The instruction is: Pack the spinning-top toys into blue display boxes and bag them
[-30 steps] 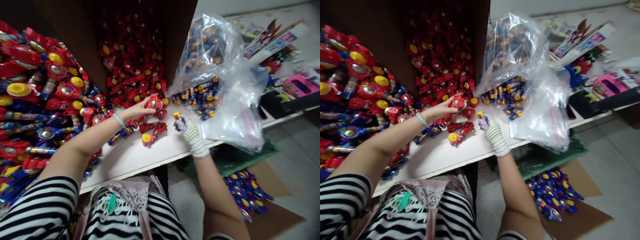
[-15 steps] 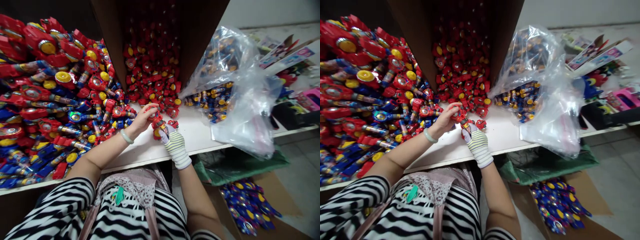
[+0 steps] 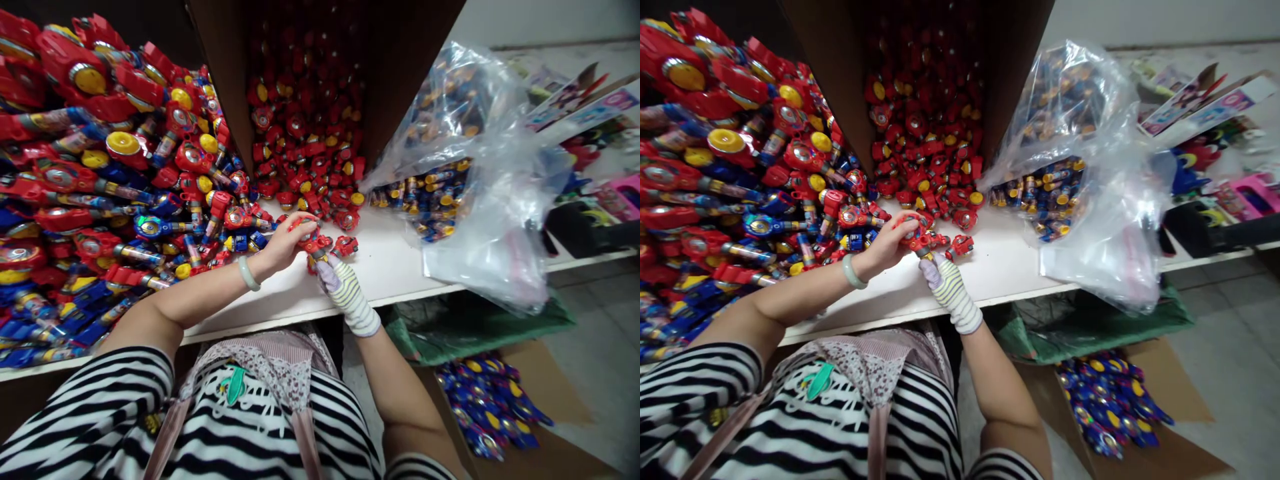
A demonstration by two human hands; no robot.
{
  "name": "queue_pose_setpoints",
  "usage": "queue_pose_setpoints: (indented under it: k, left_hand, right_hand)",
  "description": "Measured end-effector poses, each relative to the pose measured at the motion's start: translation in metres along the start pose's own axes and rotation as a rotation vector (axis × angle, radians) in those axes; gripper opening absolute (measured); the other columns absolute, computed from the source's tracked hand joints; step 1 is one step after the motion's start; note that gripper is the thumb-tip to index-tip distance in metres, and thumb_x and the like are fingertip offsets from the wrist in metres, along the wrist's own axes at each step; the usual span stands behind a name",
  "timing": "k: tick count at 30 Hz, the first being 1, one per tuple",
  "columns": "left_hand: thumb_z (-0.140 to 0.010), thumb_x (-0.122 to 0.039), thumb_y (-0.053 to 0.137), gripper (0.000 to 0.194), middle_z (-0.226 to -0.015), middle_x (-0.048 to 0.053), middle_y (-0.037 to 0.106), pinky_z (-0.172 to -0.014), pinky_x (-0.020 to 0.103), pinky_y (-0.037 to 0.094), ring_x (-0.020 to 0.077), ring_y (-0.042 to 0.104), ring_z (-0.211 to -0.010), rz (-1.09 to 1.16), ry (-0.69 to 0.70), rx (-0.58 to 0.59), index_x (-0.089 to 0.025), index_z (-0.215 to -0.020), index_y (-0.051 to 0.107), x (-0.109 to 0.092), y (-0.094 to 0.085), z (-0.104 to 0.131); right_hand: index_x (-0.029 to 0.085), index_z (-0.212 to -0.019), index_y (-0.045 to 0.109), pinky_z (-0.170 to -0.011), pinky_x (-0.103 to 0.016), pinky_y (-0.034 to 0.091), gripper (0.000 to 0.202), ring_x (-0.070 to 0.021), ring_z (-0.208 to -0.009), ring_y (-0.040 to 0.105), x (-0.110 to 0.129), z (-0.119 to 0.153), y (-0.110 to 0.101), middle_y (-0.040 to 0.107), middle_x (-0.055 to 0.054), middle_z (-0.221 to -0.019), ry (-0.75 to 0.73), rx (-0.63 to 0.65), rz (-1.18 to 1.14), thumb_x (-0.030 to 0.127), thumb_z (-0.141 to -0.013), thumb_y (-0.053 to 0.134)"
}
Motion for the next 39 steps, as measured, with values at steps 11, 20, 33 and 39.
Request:
queue_pose_setpoints:
  k: [11,20,33,39]
  left_hand:
    - [-0.070,-0.034,0.080,0.029,-0.081,-0.002,0.062,-0.064,0.020,0.048,0.0097,0.058,-0.070,-0.114,0.179,-0.087,-0.019,-0.089,0.064,-0.005,-0.004,-0.008]
    - [-0.058,-0.038,0.086,0.047,-0.077,-0.002,0.063,-0.055,0.019,0.043,0.0076,0.056,-0.060,-0.031,-0.012,0.129,-0.016,-0.090,0.062,-0.013,-0.011,-0.006]
    - [-0.070,-0.036,0.080,0.035,-0.083,0.001,0.064,-0.074,0.025,0.045,0.0107,0.058,-0.075,-0.209,0.217,-0.111,-0.014,-0.091,0.063,-0.026,-0.029,0.001]
    - [-0.066,-0.036,0.083,0.037,-0.083,0.002,0.066,-0.073,0.026,0.047,0.0124,0.060,-0.075,-0.208,0.172,0.168,-0.013,-0.090,0.066,-0.034,-0.026,0.011]
  right_hand:
    - [0.019,-0.100,0.063,-0.069,-0.036,0.051,0.051,-0.0263,-0.077,0.064,-0.008,-0.012,0.006,0.068,-0.012,-0.086,0.022,-0.283,0.300,0.066,-0.083,0.054]
    - [0.023,-0.073,0.046,-0.031,-0.018,0.012,0.047,-0.0041,-0.030,0.006,-0.004,0.001,0.035,0.018,0.016,-0.038,0.287,0.462,-0.994,0.067,-0.083,0.061]
    - [0.022,-0.077,0.056,-0.058,-0.032,0.040,0.051,-0.0183,-0.058,0.049,0.005,-0.029,0.034,0.056,-0.007,-0.067,-0.008,-0.209,0.122,0.073,-0.076,0.055]
    - [0.026,-0.068,0.049,-0.032,-0.026,0.022,0.071,-0.0103,-0.029,0.016,0.004,-0.014,0.057,0.020,0.010,-0.037,0.160,0.242,-0.467,0.088,-0.084,0.016]
Point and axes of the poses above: each hand's wrist, its own z-axis away from the middle knuckle, its own y-axis out of the palm, x = y × z, the point moved 2 cm from there along -z, towards the middle knuckle
